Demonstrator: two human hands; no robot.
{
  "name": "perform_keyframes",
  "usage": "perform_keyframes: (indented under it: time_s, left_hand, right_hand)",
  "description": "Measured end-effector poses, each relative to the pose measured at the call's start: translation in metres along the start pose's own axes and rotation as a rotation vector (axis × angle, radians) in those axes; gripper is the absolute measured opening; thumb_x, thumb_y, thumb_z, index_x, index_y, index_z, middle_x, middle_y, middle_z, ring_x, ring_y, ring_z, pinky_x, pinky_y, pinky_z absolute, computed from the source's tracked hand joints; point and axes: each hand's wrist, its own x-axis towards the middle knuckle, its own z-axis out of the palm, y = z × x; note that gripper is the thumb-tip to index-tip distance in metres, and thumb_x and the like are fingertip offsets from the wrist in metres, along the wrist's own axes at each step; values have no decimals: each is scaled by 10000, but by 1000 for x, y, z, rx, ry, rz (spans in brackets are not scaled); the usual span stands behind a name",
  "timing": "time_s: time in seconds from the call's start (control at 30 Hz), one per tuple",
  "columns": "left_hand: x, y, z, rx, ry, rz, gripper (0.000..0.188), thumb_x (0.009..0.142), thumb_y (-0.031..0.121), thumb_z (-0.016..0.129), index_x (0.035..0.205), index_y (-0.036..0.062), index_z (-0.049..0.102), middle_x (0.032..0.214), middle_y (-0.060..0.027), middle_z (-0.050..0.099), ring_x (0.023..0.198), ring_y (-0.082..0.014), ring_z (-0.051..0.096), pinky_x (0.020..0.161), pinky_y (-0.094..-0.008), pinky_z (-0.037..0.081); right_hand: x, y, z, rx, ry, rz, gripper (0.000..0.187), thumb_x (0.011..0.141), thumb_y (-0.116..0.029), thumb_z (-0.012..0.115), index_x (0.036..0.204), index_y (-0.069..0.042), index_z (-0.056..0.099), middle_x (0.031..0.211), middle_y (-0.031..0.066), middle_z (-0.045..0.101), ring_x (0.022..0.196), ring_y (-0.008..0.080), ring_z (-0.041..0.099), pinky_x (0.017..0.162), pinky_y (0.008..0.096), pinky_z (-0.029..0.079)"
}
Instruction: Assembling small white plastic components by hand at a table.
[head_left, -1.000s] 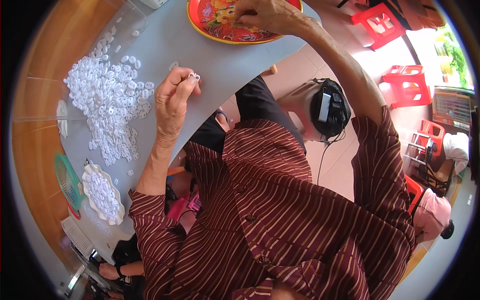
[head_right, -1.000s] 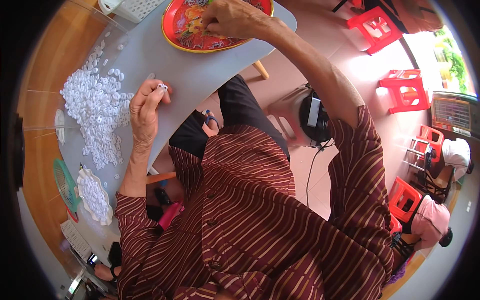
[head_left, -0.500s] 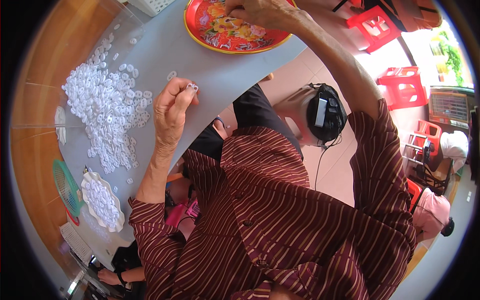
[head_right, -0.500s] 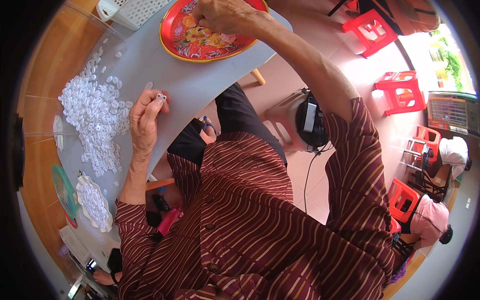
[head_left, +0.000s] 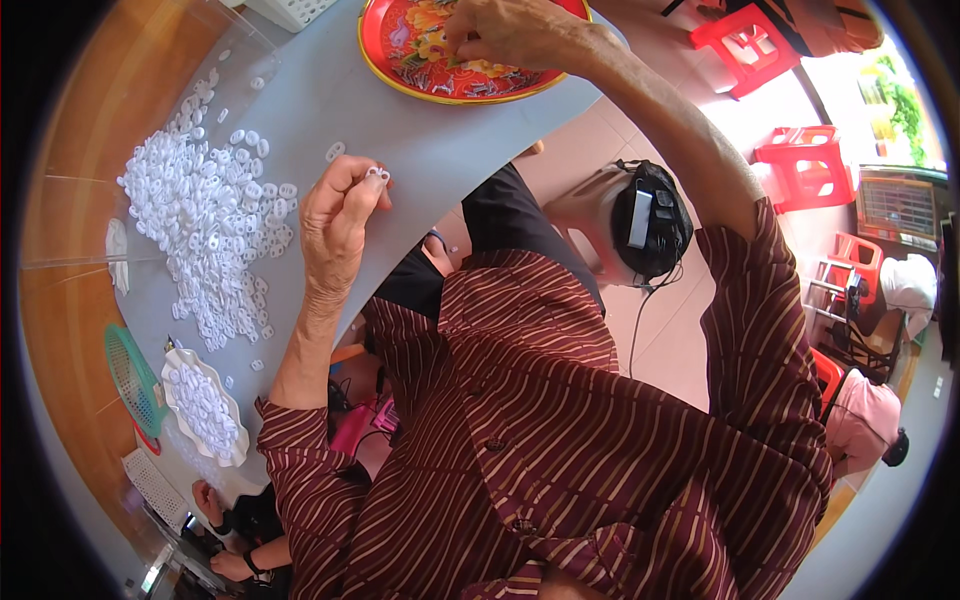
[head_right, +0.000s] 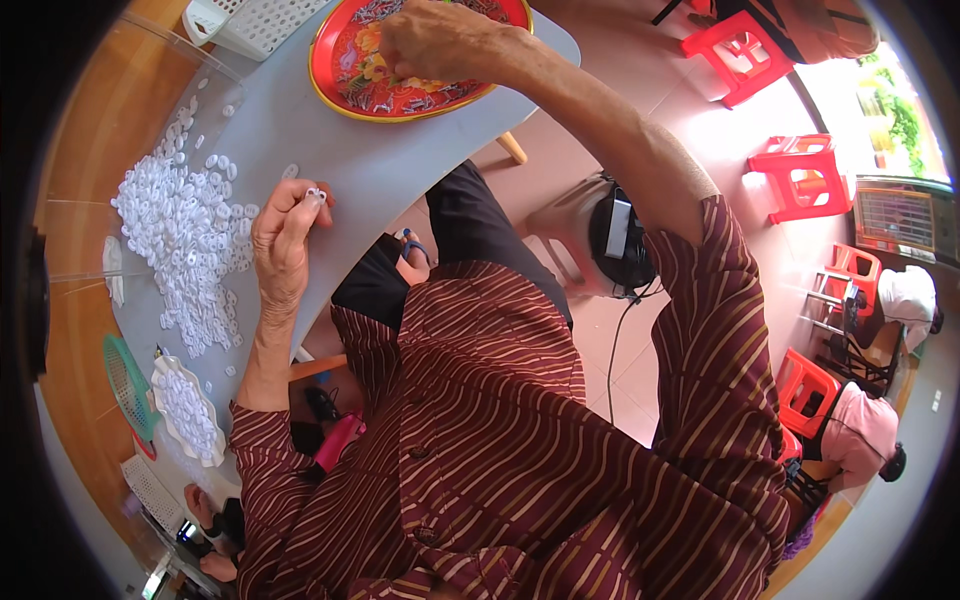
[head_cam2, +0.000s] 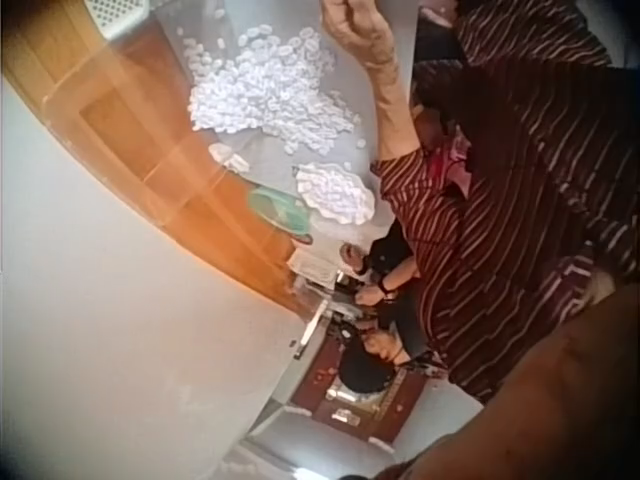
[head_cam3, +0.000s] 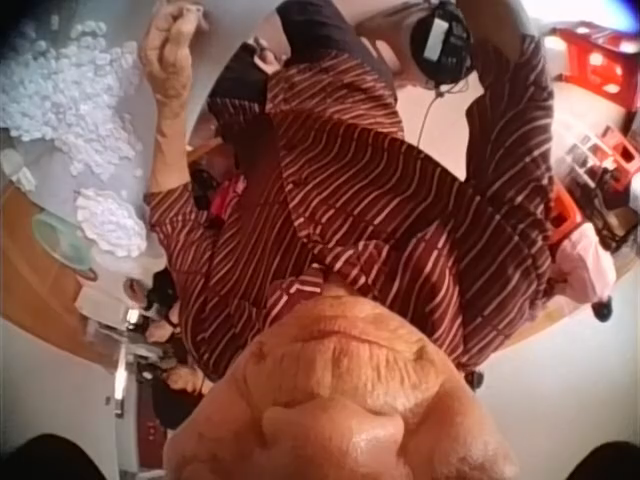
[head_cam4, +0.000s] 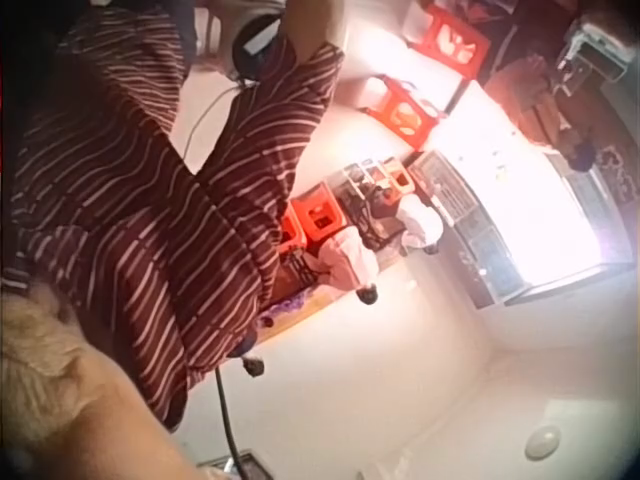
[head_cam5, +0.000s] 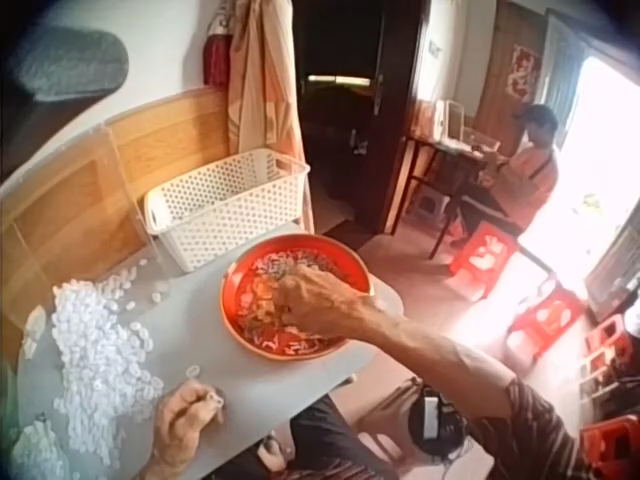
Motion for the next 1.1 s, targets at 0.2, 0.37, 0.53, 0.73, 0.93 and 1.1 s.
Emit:
perform_keyframes:
  time_s: [0.2,0.37,0.53,0.73,0.93,1.1]
  left_hand:
    - [0,2,2,7,-4,1,151,884,121,501,870,-3,586,775,-30,572,721,-79,484,746,-238,403]
    - [-3,0,-1,0,15,-22,149,881,125,512,865,-1,589,801,-36,584,722,-79,483,746,-236,404]
    - [0,-2,-1,-41,16,-22,138,879,122,526,863,1,593,827,-46,587,732,-83,484,743,-229,403]
    - [4,-5,1,-164,77,-32,137,875,126,546,822,9,591,731,-33,580,686,-104,528,674,-240,426]
    - [3,-6,0,-237,85,-12,133,881,128,541,846,16,603,702,-16,569,688,-81,514,663,-225,428]
    - [3,-4,-1,-118,74,39,149,893,151,536,857,25,605,703,-8,575,664,-59,509,609,-209,429]
  right_hand:
    - [1,4,4,-266,1,-260,151,771,-86,562,768,38,647,799,204,632,758,333,615,666,424,501]
    - [19,-26,3,-163,-111,67,151,773,-46,547,765,74,638,793,209,644,752,330,652,650,393,527]
    - [14,-23,-6,-245,-57,72,140,746,-67,576,711,65,609,680,195,614,652,296,633,593,390,500]
    - [-2,-82,-5,408,304,215,145,739,-79,670,789,44,610,636,117,570,546,173,527,529,301,445]
    - [-21,-115,52,1131,314,445,151,876,-144,641,946,-14,676,744,17,636,678,72,590,626,239,494]
    - [-23,-121,65,1188,298,482,172,897,-190,633,964,-37,676,772,6,631,706,70,576,654,218,475]
